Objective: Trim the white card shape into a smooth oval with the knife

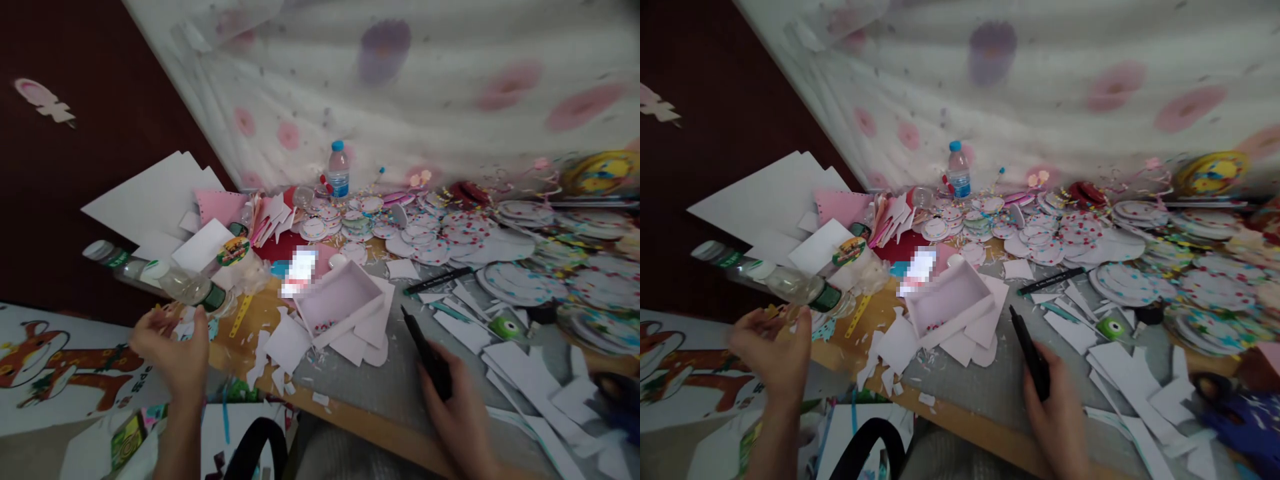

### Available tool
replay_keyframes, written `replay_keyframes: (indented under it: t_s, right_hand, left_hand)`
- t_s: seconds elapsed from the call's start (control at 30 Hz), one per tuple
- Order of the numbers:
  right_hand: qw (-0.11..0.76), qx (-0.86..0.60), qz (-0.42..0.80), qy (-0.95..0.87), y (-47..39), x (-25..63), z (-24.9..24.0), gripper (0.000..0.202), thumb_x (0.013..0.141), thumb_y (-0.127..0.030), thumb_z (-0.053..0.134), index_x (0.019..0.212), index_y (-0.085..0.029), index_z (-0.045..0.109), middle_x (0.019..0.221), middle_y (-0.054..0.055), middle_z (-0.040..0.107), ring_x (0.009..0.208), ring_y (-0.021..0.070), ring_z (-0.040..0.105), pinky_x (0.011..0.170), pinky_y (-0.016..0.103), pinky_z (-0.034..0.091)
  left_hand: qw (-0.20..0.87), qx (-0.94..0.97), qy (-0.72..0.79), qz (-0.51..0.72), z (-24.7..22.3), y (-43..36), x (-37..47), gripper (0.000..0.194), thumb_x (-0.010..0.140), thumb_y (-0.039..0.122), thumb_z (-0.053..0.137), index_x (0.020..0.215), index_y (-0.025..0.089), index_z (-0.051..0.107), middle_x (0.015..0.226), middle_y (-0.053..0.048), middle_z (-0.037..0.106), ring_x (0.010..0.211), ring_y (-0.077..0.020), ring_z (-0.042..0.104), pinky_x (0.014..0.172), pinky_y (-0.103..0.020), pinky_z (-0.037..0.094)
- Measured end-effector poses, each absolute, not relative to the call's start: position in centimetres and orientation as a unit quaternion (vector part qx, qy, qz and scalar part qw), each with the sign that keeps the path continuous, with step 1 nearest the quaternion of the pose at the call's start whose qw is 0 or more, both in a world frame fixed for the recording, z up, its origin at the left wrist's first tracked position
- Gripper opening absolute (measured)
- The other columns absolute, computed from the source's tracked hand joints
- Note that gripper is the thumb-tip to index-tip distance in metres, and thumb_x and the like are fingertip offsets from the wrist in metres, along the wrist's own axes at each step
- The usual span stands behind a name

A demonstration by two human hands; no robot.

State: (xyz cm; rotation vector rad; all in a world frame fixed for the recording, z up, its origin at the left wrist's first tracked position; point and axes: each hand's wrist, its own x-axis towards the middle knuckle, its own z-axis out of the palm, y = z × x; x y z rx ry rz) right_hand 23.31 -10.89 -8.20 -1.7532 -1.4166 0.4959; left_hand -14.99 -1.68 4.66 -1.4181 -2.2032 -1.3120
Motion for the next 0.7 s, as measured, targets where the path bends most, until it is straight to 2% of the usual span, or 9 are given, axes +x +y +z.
replay_keyframes:
  t_s: [0.07,0.17,0.27,0.33,0.5,0.6,0.7]
  right_hand:
    - [0.398,-0.696,0.188,-0.568,-10.9,23.3,-8.3,0.041,0.088,-0.037,0.049,0.124,-0.019,0.046,0.112,0.012,0.060,0.101,0.0305,0.059,0.086,0.047,0.047]
    - [0.397,-0.696,0.184,-0.569,-10.8,23.3,-8.4,0.041,0.087,-0.038,0.049,0.123,-0.019,0.046,0.110,0.011,0.060,0.099,0.0302,0.059,0.086,0.046,0.048]
    - [0.394,-0.699,0.185,-0.568,-10.9,23.2,-8.2,0.040,0.088,-0.038,0.048,0.123,-0.019,0.046,0.110,0.011,0.060,0.099,0.0296,0.060,0.085,0.046,0.049]
    - [0.390,-0.701,0.182,-0.568,-10.9,23.2,-8.1,0.039,0.088,-0.038,0.048,0.122,-0.019,0.047,0.110,0.011,0.060,0.098,0.0296,0.060,0.085,0.045,0.049]
    - [0.397,-0.697,0.173,-0.572,-10.8,23.1,-8.0,0.039,0.088,-0.038,0.049,0.122,-0.019,0.047,0.108,0.011,0.061,0.097,0.0292,0.061,0.083,0.043,0.050]
    - [0.397,-0.696,0.173,-0.573,-10.8,23.0,-7.9,0.038,0.089,-0.037,0.049,0.122,-0.018,0.047,0.109,0.011,0.061,0.097,0.0285,0.061,0.083,0.043,0.050]
    - [0.395,-0.695,0.173,-0.575,-10.8,23.1,-7.8,0.037,0.089,-0.036,0.048,0.122,-0.018,0.047,0.108,0.011,0.061,0.096,0.0275,0.061,0.082,0.042,0.050]
  left_hand:
    - [0.085,-0.443,-0.767,-0.456,3.8,-0.8,-17.1,0.077,0.069,0.048,0.070,0.126,0.010,0.034,0.122,-0.019,0.047,0.108,-0.0289,0.054,0.092,-0.046,0.049]
    - [0.035,-0.460,-0.783,-0.417,2.8,0.9,-17.9,0.062,0.066,0.051,0.070,0.110,0.013,0.047,0.101,-0.013,0.060,0.091,-0.0266,0.063,0.081,-0.043,0.054]
    - [0.072,-0.461,-0.811,-0.352,2.5,2.0,-17.2,0.054,0.066,0.056,0.068,0.097,0.014,0.053,0.091,-0.011,0.063,0.086,-0.0298,0.063,0.079,-0.046,0.052]
    - [0.086,-0.471,-0.807,-0.346,2.5,2.6,-16.4,0.056,0.066,0.057,0.067,0.098,0.013,0.054,0.090,-0.012,0.064,0.086,-0.0303,0.063,0.078,-0.045,0.052]
    - [0.033,-0.526,-0.766,-0.367,1.9,4.0,-15.0,0.062,0.071,0.052,0.065,0.113,0.009,0.050,0.104,-0.017,0.063,0.087,-0.0260,0.064,0.076,-0.039,0.053]
    - [-0.003,-0.553,-0.758,-0.347,1.5,4.2,-16.1,0.052,0.073,0.041,0.064,0.114,0.011,0.052,0.106,-0.014,0.065,0.088,-0.0228,0.066,0.076,-0.034,0.055]
    - [-0.028,-0.565,-0.762,-0.316,1.9,3.5,-19.6,0.039,0.077,0.027,0.053,0.113,0.013,0.055,0.105,-0.010,0.068,0.091,-0.0201,0.067,0.079,-0.031,0.054]
